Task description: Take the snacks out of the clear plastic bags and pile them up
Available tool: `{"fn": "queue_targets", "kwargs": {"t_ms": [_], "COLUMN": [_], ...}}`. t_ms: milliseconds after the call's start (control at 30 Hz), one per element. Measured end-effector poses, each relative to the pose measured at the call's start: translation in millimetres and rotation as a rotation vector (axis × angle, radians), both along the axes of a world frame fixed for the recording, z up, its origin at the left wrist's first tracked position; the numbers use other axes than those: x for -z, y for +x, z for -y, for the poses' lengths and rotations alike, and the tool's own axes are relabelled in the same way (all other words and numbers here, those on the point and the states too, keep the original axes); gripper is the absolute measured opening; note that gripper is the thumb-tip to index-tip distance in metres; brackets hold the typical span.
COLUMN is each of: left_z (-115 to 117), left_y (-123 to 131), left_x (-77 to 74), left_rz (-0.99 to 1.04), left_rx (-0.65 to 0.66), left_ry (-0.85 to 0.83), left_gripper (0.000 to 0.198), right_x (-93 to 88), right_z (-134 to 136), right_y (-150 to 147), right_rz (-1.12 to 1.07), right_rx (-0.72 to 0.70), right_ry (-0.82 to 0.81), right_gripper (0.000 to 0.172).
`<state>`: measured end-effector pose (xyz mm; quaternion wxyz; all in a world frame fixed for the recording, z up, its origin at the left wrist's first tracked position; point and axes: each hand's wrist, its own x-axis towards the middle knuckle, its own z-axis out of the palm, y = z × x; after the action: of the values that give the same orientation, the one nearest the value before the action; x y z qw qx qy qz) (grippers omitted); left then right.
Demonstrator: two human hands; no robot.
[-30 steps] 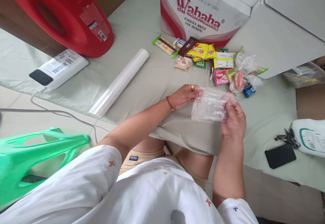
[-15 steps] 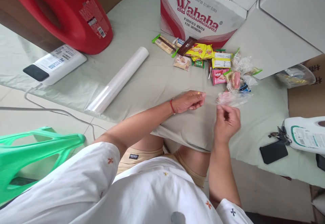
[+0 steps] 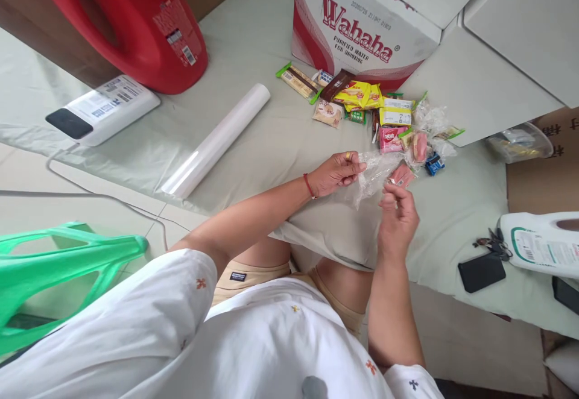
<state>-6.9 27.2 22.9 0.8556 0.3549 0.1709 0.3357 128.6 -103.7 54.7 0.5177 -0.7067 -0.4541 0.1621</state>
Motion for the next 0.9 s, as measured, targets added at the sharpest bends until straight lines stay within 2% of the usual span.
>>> {"fn": "queue_targets", "kwargs": {"t_ms": [133,300,367,500,600,733,833,900], "left_z": [6,5,3,-4,-6,9,22,26], "left_y": [3,4,4,-1,-3,4,11,12], "left_x": [2.5,7.0,7.3,5.4,5.0,8.7,11.5,12.1], "left_rz": [-0.048,-0.063,-0.052,-0.019,-0.017,-0.105,-0.132,-0.122], "left_rx": [0.03,0.0,0.014,0.055,0.073,0.066,0.077,0.063], "left_ry": [0.055,0.056,0.047,0.026,0.046,0.128,0.139,0.142], "left_gripper": [0.057,0.049,0.047,0.049,0.049,0.055,0.07,0.065], "right_x": [6.7,14.6,11.6,0.7,-4.8,-5.4,-4.3,-4.0], "right_z": [-9,-12,-10,1,12,17,10,5], "right_y": [-15,-21,-19,-1,16,17,-1,-13], "right_rz": [0.061,-0.15,-0.239,-0.441,-0.605,-0.736,-0.839,-0.905], "right_rx": [-0.104,-0.099,-0.037,0.227,0.305,0.246,0.145,0.065], "right_ry": [-0.055,-0.057,0.003,0.149,0.22,0.234,0.199,0.149], "right_gripper": [0.033,0.033,0.033,0.039,0.044,0.042,0.038,0.034]}}
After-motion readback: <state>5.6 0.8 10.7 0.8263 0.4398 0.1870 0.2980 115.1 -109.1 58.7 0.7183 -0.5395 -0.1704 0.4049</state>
